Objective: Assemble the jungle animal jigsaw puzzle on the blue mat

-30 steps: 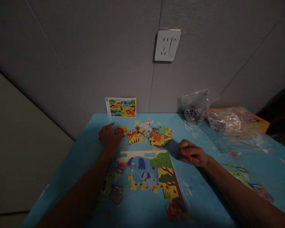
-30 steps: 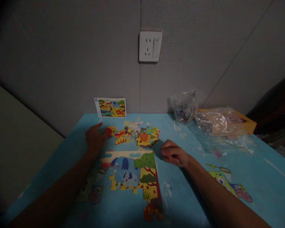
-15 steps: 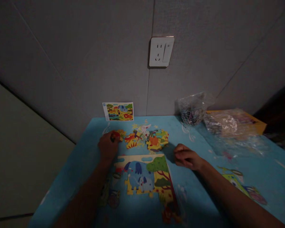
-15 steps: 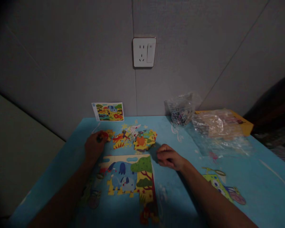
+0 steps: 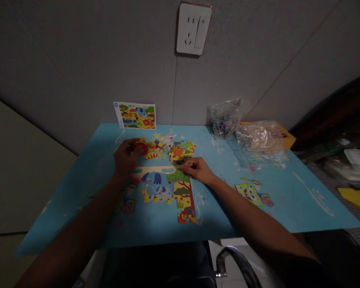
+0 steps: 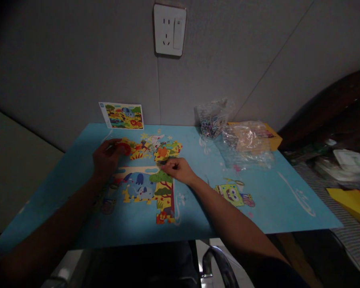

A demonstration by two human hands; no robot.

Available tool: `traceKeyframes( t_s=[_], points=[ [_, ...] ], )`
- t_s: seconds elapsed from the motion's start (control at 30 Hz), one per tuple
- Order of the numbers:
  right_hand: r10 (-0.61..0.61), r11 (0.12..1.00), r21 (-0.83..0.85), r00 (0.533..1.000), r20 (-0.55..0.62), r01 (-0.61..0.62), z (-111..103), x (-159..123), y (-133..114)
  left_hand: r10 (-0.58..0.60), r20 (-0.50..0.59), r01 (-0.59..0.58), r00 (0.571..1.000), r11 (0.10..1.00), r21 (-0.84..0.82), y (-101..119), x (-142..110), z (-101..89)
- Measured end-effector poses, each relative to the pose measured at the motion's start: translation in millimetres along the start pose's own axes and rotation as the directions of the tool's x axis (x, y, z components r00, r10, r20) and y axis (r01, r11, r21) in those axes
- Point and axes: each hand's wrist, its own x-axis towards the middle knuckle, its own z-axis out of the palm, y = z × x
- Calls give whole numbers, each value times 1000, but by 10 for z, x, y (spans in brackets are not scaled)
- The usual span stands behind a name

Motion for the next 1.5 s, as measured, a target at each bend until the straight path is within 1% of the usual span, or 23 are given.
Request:
traceKeyframes(
  t_s=[0.07, 0.1, 0.23, 0.3, 0.43, 0.5, 0.57, 0.63, 0.67, 0.73, 0.8, 0.87, 1.0, 1.17, 1.3, 1.37, 1.43, 1.5],
  points=[
    [-25, 996, -86, 1000, 8, 26, 57, 12, -13, -10, 79, 14, 997, 999, -46, 4, -56, 53],
    [-37, 991, -127, 999, 11, 38, 80, 20, -17, -19, 114, 23, 993, 999, -39, -1, -76, 81],
    [-61, 970, -233, 997, 46, 70, 114, 44, -10, -64, 179, 50, 982, 996, 79, -57, -75, 174],
    [-50, 969, -240, 997, 60, 63, 102, 43, 7, -88, 176, 71, 980, 992, 104, -87, -46, 191],
    [-22, 976, -218, 1000, 18, 26, 80, 29, 27, -118, 137, 112, 983, 992, 49, -76, -35, 155],
    [-31, 976, -216, 1000, 0, 30, 89, 25, 22, -102, 163, 100, 981, 995, 15, -29, -72, 135],
    [-39, 977, -212, 999, -18, 34, 112, 23, 14, -59, 224, 67, 973, 997, -27, 33, -133, 139],
    [-33, 981, -191, 999, -35, 25, 137, 19, 10, -27, 320, 54, 947, 996, -78, 89, -206, 173],
    [-21, 984, -176, 999, -44, 13, 147, 17, 11, -26, 386, 69, 922, 993, -98, 110, -243, 197],
    [9, 988, -153, 999, -53, -17, 158, 13, 17, -38, 533, 118, 846, 986, -116, 132, -307, 244],
    [40, 989, -140, 998, -53, -47, 159, 12, 24, -41, 633, 147, 773, 982, -116, 125, -347, 271],
    [56, 989, -134, 997, -61, -64, 157, 12, 25, -23, 675, 138, 737, 983, -118, 101, -359, 269],
    [59, 988, -138, 995, -77, -69, 157, 17, 16, 24, 722, 67, 691, 993, -96, 70, -322, 208],
    [44, 990, -132, 996, -73, -54, 160, 28, 37, 37, 751, 10, 660, 998, -57, 119, -279, 159],
    [-1, 984, -177, 995, -96, -16, 150, 31, 64, 46, 736, -23, 675, 999, -41, 101, -271, 161],
    [-27, 978, -209, 994, -110, 4, 140, 25, 66, 71, 735, -57, 674, 997, -43, 67, -264, 156],
    [-43, 972, -234, 994, -103, 18, 127, 11, 55, 122, 748, -122, 653, 991, -55, 44, -249, 144],
    [-59, 967, -252, 997, -54, 43, 117, -11, 30, 186, 768, -198, 613, 977, -79, 52, -232, 128]
  ],
)
